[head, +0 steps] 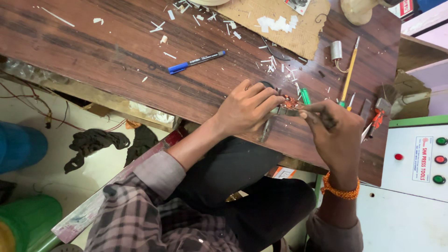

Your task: The person sits at a workbench and winds copper wire by hand onto a motor armature held in a small stand, pressing and guiding the wire around the commutator. They use a small hand tool to help position the wire and occasionally pick at the windings with a screwdriver.

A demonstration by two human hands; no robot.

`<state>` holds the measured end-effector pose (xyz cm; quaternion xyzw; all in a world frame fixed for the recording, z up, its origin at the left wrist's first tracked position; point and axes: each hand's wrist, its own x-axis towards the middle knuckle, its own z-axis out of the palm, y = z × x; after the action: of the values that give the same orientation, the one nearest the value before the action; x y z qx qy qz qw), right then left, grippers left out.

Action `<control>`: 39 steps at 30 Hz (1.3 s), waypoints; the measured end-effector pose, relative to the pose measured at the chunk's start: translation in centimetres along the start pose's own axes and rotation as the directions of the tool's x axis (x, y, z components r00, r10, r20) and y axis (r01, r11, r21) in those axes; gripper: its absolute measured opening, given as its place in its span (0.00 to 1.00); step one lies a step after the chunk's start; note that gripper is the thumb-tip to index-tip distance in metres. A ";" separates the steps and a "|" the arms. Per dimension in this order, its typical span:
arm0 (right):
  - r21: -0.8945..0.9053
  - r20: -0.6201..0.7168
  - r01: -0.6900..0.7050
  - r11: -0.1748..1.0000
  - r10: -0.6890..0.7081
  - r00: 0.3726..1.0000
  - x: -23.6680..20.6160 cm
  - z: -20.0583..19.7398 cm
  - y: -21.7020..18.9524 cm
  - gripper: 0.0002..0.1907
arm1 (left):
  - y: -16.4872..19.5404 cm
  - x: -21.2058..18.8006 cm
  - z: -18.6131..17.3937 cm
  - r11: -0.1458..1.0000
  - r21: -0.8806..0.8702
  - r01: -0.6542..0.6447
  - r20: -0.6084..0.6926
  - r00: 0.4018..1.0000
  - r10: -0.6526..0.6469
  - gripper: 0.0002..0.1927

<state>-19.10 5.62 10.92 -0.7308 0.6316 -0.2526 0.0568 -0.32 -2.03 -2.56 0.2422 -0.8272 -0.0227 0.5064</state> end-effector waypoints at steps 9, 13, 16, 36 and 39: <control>0.080 0.028 0.052 0.995 -0.054 0.998 1.9 1.2 1.3 0.05 | 0.3 0.3 -0.4 1.000 -0.006 0.008 -0.006 1.000 -0.008 0.23; 0.017 0.040 0.029 0.999 -0.029 0.999 1.6 1.1 1.8 0.06 | 0.2 0.2 -0.5 0.999 -0.032 0.019 -0.010 1.000 -0.019 0.23; -0.008 0.042 0.032 0.999 -0.032 0.999 1.1 0.8 1.8 0.06 | 0.2 0.3 -0.4 0.998 -0.054 0.022 -0.012 1.000 -0.023 0.23; -0.136 0.170 0.195 0.971 -0.171 0.971 3.8 0.4 0.9 0.07 | -0.3 0.3 -0.2 1.000 -0.029 0.002 0.013 1.000 -0.002 0.24; -0.151 0.174 0.145 0.978 -0.118 0.978 4.0 0.4 0.9 0.06 | -0.2 0.3 -0.1 0.999 -0.036 0.003 0.003 1.000 -0.003 0.23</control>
<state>-19.45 1.50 11.38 -0.7916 0.5934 -0.1423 0.0319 -0.26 -2.32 -2.32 0.2343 -0.8271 -0.0385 0.5095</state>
